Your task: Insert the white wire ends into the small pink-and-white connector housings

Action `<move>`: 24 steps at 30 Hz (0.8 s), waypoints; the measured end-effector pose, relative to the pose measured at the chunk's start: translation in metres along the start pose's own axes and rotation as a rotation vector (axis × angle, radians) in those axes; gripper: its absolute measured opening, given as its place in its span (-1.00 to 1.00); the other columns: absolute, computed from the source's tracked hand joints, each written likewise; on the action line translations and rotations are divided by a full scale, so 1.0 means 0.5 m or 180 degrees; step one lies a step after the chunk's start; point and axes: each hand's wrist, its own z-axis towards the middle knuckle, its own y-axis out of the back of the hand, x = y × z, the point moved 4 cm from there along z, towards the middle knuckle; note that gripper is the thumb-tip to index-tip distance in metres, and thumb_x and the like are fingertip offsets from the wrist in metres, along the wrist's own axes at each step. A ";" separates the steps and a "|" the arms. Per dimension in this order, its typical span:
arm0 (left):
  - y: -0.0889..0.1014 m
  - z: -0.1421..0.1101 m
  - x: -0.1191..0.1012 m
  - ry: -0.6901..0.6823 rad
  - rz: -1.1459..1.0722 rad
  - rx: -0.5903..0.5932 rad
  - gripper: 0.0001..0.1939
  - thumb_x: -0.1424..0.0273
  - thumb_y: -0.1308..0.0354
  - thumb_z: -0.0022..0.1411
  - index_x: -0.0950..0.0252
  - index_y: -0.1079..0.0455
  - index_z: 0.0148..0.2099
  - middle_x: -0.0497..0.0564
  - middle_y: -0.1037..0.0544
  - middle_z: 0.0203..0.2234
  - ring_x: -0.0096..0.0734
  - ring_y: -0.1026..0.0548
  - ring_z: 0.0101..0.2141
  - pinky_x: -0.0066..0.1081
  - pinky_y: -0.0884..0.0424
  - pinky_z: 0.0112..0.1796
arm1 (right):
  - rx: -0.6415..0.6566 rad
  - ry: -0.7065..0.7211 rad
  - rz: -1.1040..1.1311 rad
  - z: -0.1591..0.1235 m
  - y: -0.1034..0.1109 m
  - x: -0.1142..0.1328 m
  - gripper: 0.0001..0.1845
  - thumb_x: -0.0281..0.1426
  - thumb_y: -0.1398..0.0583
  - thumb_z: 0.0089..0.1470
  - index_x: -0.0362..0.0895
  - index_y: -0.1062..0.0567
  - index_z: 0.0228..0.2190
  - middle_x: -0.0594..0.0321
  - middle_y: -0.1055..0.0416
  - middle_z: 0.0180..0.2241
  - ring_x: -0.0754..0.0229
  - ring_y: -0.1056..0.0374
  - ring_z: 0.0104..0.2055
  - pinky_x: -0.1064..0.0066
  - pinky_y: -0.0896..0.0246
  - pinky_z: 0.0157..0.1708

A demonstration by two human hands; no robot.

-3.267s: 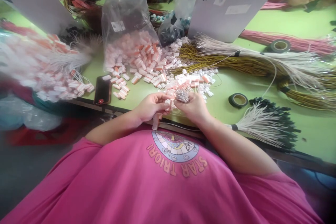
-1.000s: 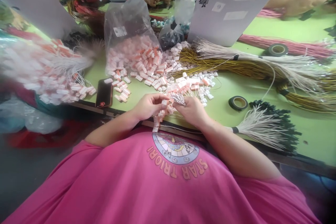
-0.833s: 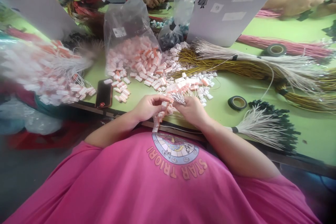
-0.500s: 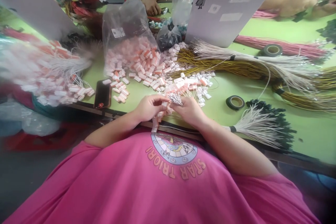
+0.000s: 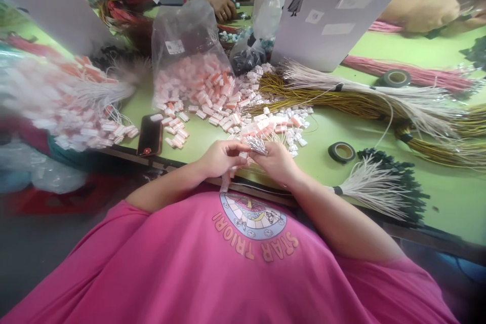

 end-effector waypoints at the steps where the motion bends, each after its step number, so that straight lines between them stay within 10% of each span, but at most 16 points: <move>1: 0.001 -0.004 -0.002 -0.0023 0.0054 0.0076 -0.65 0.40 -0.24 0.04 0.39 -0.40 -0.09 -0.07 -0.45 -0.69 -0.46 -0.43 -0.71 -0.52 -0.31 -0.71 | 0.0047 -0.0008 0.0051 -0.001 -0.002 -0.002 -0.82 -0.35 -0.13 0.01 -0.15 -0.43 -0.54 0.33 -0.34 -0.54 0.31 -0.24 -0.47 0.41 -0.17 -0.41; 7: 0.059 -0.024 -0.033 -0.0695 0.1580 0.0367 -0.72 0.41 -0.21 0.08 0.31 -0.47 -0.11 0.07 -0.57 -0.29 -0.36 -0.53 -0.31 -0.39 -0.42 -0.26 | 0.0103 0.0005 -0.0221 -0.002 0.007 0.006 -0.75 -0.26 -0.17 -0.01 -0.14 -0.41 -0.61 0.35 -0.28 -0.61 0.32 -0.18 -0.52 0.40 -0.12 -0.46; 12: 0.233 0.032 -0.055 -0.0787 0.3433 -0.1413 -0.69 0.43 0.00 0.26 0.29 -0.39 0.03 0.02 -0.47 -0.07 -0.37 -0.39 -0.10 -0.33 -0.26 -0.04 | -0.0031 -0.0355 -0.0376 -0.002 0.025 0.016 -0.78 -0.24 -0.21 -0.07 -0.13 -0.46 -0.57 0.35 -0.32 -0.62 0.30 -0.21 -0.52 0.39 -0.13 -0.46; 16: 0.331 0.105 -0.049 -0.0630 0.3790 -0.1521 -0.68 0.58 -0.04 0.16 0.48 -0.38 -0.02 0.01 -0.49 -0.15 -0.43 -0.29 -0.11 -0.39 -0.11 0.02 | 0.0067 -0.0518 -0.0238 0.002 0.032 0.011 -0.78 -0.24 -0.22 -0.09 -0.13 -0.48 -0.58 0.29 -0.40 -0.58 0.27 -0.28 -0.50 0.36 -0.18 -0.44; 20: 0.358 0.136 -0.048 -0.0798 0.3979 -0.1482 -0.73 0.56 0.02 0.16 0.46 -0.44 -0.14 0.02 -0.49 -0.32 -0.40 -0.30 -0.14 -0.41 -0.13 -0.02 | 0.0326 -0.0572 0.0040 0.007 0.035 -0.002 -0.80 -0.31 -0.18 -0.06 -0.15 -0.49 -0.59 0.23 -0.46 -0.55 0.25 -0.33 -0.49 0.36 -0.21 -0.41; 24: 0.307 0.098 -0.073 -0.1041 0.3450 -0.1612 -0.74 0.49 -0.10 0.11 0.32 -0.44 -0.12 0.10 -0.47 -0.23 -0.24 -0.36 -0.16 -0.25 -0.21 -0.08 | 0.0426 -0.0524 0.0094 0.009 0.038 -0.006 -0.86 -0.39 -0.17 -0.09 -0.16 -0.50 -0.58 0.24 -0.46 -0.55 0.26 -0.33 -0.49 0.37 -0.19 -0.42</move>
